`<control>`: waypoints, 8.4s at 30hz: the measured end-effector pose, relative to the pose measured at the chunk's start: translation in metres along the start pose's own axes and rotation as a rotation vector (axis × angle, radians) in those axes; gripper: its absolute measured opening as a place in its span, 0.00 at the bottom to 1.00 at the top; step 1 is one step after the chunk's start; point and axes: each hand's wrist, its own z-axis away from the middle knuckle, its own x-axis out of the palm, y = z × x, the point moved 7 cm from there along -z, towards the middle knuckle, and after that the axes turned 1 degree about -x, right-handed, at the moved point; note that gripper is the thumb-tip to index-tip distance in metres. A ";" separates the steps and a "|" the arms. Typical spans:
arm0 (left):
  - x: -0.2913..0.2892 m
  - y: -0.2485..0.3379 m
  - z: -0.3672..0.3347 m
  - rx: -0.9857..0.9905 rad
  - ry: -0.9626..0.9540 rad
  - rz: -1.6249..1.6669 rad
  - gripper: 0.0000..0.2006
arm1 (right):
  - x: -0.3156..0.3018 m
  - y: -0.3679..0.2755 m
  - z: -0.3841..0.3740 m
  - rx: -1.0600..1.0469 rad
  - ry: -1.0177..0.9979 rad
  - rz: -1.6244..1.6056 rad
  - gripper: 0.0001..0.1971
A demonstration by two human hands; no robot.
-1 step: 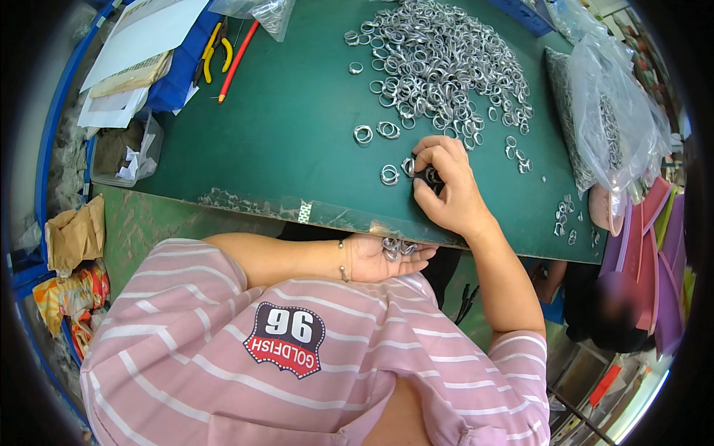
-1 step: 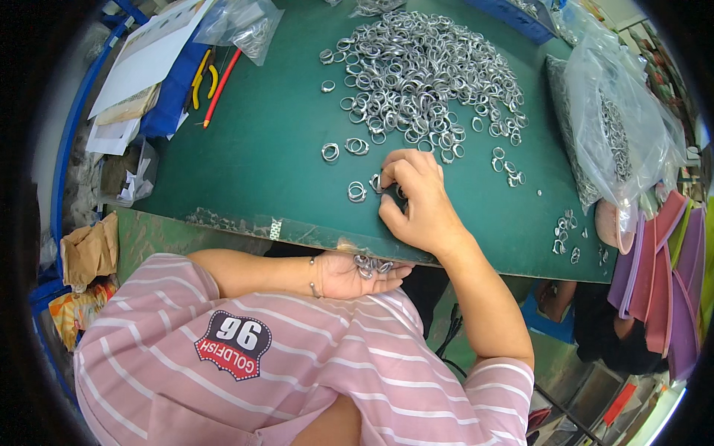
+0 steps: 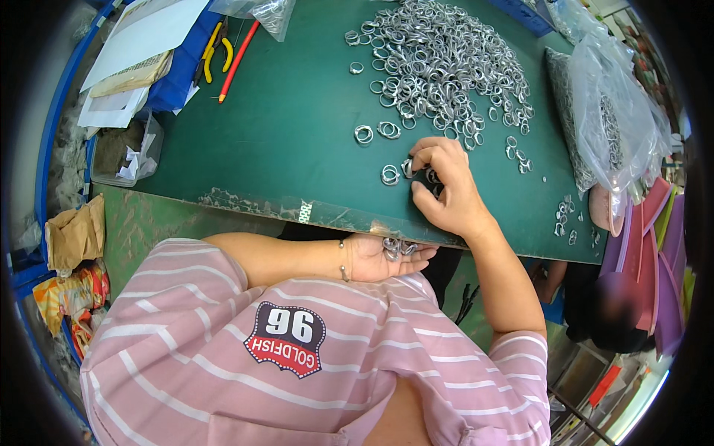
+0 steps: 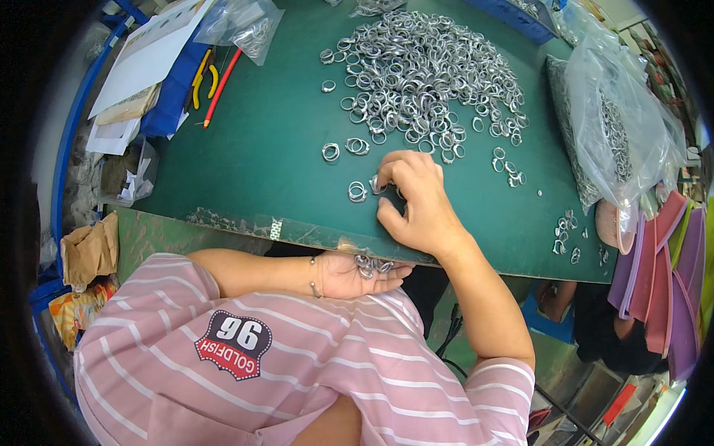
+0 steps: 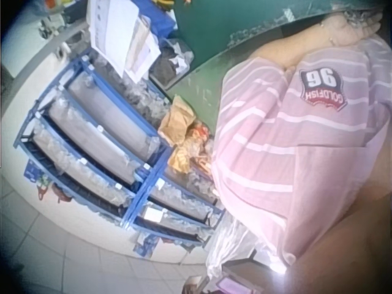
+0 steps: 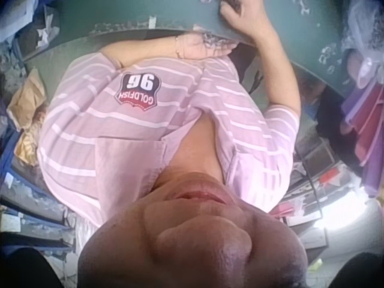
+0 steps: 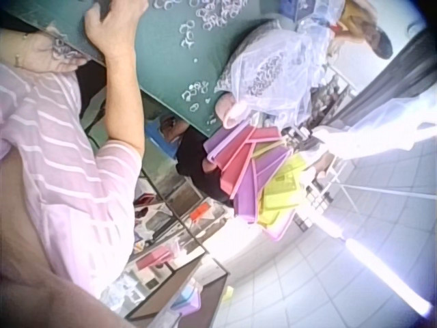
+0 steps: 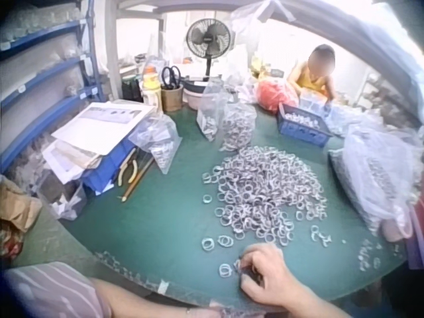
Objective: The person sorts small metal rings on a green workstation desk by hand, moving them into a central pile and occasionally picking up handfuls to separate them.
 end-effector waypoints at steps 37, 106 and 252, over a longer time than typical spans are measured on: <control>0.004 0.002 -0.005 0.028 -0.023 -0.075 0.20 | 0.032 -0.020 -0.038 -0.139 0.180 0.151 0.11; 0.007 -0.012 -0.016 -0.158 -0.024 0.086 0.22 | -0.048 0.014 0.068 0.112 0.215 0.107 0.11; 0.181 0.091 0.059 1.031 0.460 -2.958 0.12 | -0.041 0.031 -0.001 -0.028 0.113 0.216 0.06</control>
